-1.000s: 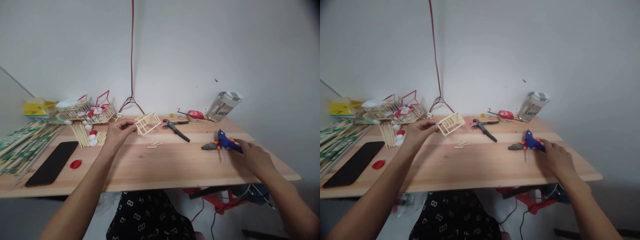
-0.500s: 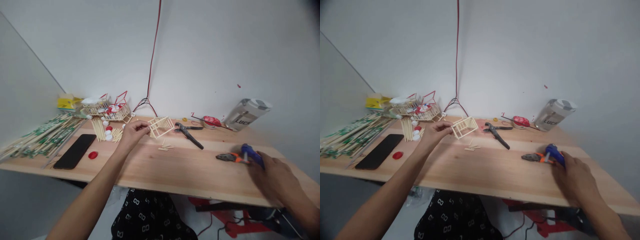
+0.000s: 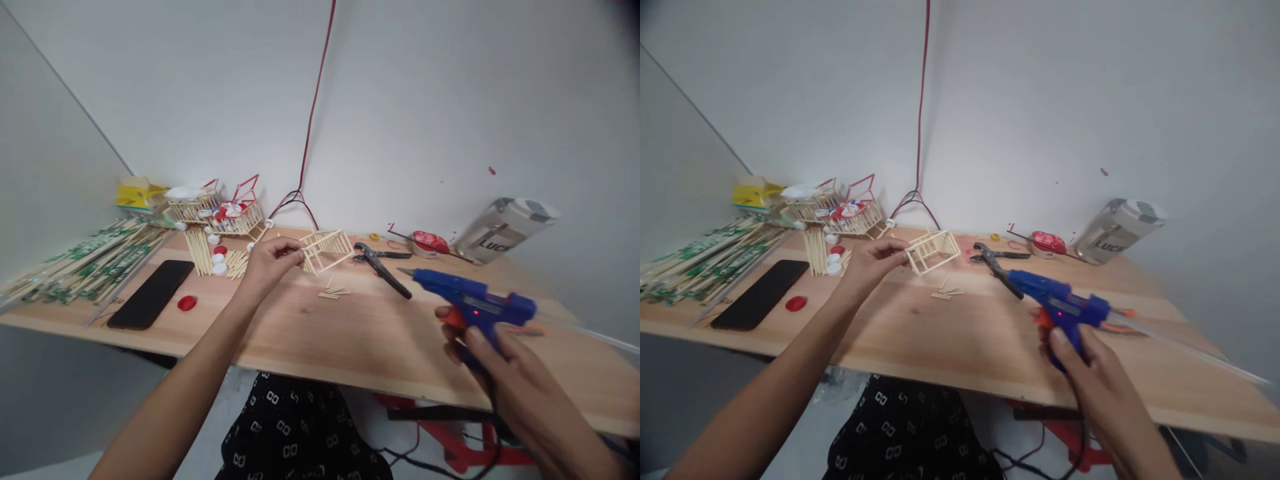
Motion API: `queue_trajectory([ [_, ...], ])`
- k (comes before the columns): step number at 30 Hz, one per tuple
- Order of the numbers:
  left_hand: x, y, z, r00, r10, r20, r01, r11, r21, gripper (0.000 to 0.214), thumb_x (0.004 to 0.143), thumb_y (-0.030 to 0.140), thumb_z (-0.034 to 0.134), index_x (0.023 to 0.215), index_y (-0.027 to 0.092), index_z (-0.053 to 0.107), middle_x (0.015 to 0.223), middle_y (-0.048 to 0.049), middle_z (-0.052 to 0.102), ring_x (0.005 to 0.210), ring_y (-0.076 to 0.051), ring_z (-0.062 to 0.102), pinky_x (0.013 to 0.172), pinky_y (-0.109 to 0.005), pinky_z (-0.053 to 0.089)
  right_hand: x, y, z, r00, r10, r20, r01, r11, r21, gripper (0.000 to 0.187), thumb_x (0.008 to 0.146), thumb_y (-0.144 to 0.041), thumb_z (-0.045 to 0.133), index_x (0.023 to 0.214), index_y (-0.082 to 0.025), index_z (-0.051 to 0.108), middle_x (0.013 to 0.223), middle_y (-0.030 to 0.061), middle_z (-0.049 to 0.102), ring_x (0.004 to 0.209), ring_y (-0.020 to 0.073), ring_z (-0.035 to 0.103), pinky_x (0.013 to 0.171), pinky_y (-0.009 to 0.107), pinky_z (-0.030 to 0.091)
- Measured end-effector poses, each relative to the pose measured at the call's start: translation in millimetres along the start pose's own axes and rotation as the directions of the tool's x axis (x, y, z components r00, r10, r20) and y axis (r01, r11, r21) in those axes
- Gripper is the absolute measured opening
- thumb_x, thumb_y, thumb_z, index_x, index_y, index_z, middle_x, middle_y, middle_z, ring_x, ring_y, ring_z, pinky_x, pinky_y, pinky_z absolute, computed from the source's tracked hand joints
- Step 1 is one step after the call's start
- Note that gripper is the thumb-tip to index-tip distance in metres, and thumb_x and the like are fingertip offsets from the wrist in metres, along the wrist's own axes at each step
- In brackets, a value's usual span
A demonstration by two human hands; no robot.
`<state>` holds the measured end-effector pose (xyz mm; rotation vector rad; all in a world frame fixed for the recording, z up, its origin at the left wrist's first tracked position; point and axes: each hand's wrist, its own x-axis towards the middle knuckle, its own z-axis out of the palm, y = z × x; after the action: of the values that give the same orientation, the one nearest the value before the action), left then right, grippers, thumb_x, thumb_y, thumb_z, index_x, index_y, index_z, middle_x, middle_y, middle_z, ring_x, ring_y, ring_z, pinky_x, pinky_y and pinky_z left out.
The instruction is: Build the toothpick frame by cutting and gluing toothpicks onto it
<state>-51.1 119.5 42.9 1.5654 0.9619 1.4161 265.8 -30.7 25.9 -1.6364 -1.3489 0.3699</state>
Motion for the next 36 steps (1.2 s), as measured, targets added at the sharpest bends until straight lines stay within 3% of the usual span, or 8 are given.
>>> queue_trajectory([
  [3,-1.3,0.8,-0.9,1.0,0.003,0.007,-0.003,1.0,0.0,0.015,0.068,0.023,0.074,0.08,0.013,0.074,0.078,-0.0043,0.071,0.069,-0.015,0.065,0.067,-0.028,0.056,-4.2,-17.9,24.5,0.953,0.095,0.288,-0.157,0.967,0.199,0.041,0.085,-0.057,0.054,0.105,-0.024,0.067,0.085,0.0078,0.068,0.074,0.0226,0.062,0.065,0.035,0.053],
  [6,-2.6,2.4,-1.6,1.0,0.001,0.006,-0.001,1.0,-0.001,0.016,0.069,0.023,0.074,0.081,0.013,0.074,0.079,-0.0045,0.071,0.068,-0.015,0.065,0.067,-0.028,0.055,-3.6,-37.8,39.1,0.933,0.0,0.359,-0.071,0.98,0.185,0.039,0.088,-0.053,0.052,0.103,-0.021,0.066,0.093,0.0073,0.067,0.078,0.0188,0.059,0.07,0.031,0.05],
  [10,-3.5,2.2,-2.9,1.0,-0.001,0.012,0.001,1.0,0.004,0.017,0.069,0.024,0.074,0.082,0.013,0.073,0.075,-0.0043,0.071,0.066,-0.015,0.065,0.066,-0.028,0.055,-1.7,-55.4,53.6,0.923,-0.065,0.379,0.006,0.988,0.155,0.038,0.088,-0.052,0.051,0.099,-0.019,0.066,0.092,0.0082,0.066,0.078,0.019,0.059,0.066,0.029,0.048],
  [15,-4.3,-1.4,-5.4,1.0,0.016,0.016,-0.017,1.0,0.016,0.017,0.071,0.024,0.073,0.084,0.013,0.074,0.073,-0.0039,0.07,0.066,-0.015,0.065,0.066,-0.027,0.054,-1.2,-56.2,66.0,0.912,-0.034,0.409,-0.02,0.992,0.127,0.039,0.09,-0.053,0.048,0.1,-0.018,0.062,0.08,0.0062,0.063,0.069,0.0169,0.057,0.056,0.027,0.044],
  [20,-3.8,-2.2,-6.6,0.999,0.024,0.028,-0.025,1.0,0.011,0.015,0.071,0.022,0.072,0.082,0.012,0.073,0.072,-0.0038,0.07,0.064,-0.014,0.064,0.065,-0.027,0.054,-0.1,-53.6,67.9,0.908,0.004,0.42,-0.041,0.996,0.08,0.042,0.091,-0.056,0.045,0.099,-0.017,0.059,0.073,0.0031,0.057,0.062,0.0144,0.052,0.05,0.025,0.039],
  [36,-3.9,-0.7,-7.7,1.0,0.021,0.021,-0.022,0.997,0.072,0.014,0.071,0.022,0.071,0.081,0.013,0.073,0.07,-0.0035,0.07,0.063,-0.014,0.063,0.064,-0.026,0.052,3.0,-58.2,71.1,0.913,-0.05,0.404,0.061,0.998,-0.016,0.038,0.092,-0.055,0.041,0.08,-0.02,0.049,0.064,-0.0006,0.049,0.055,0.0125,0.043,0.048,0.025,0.034],
])
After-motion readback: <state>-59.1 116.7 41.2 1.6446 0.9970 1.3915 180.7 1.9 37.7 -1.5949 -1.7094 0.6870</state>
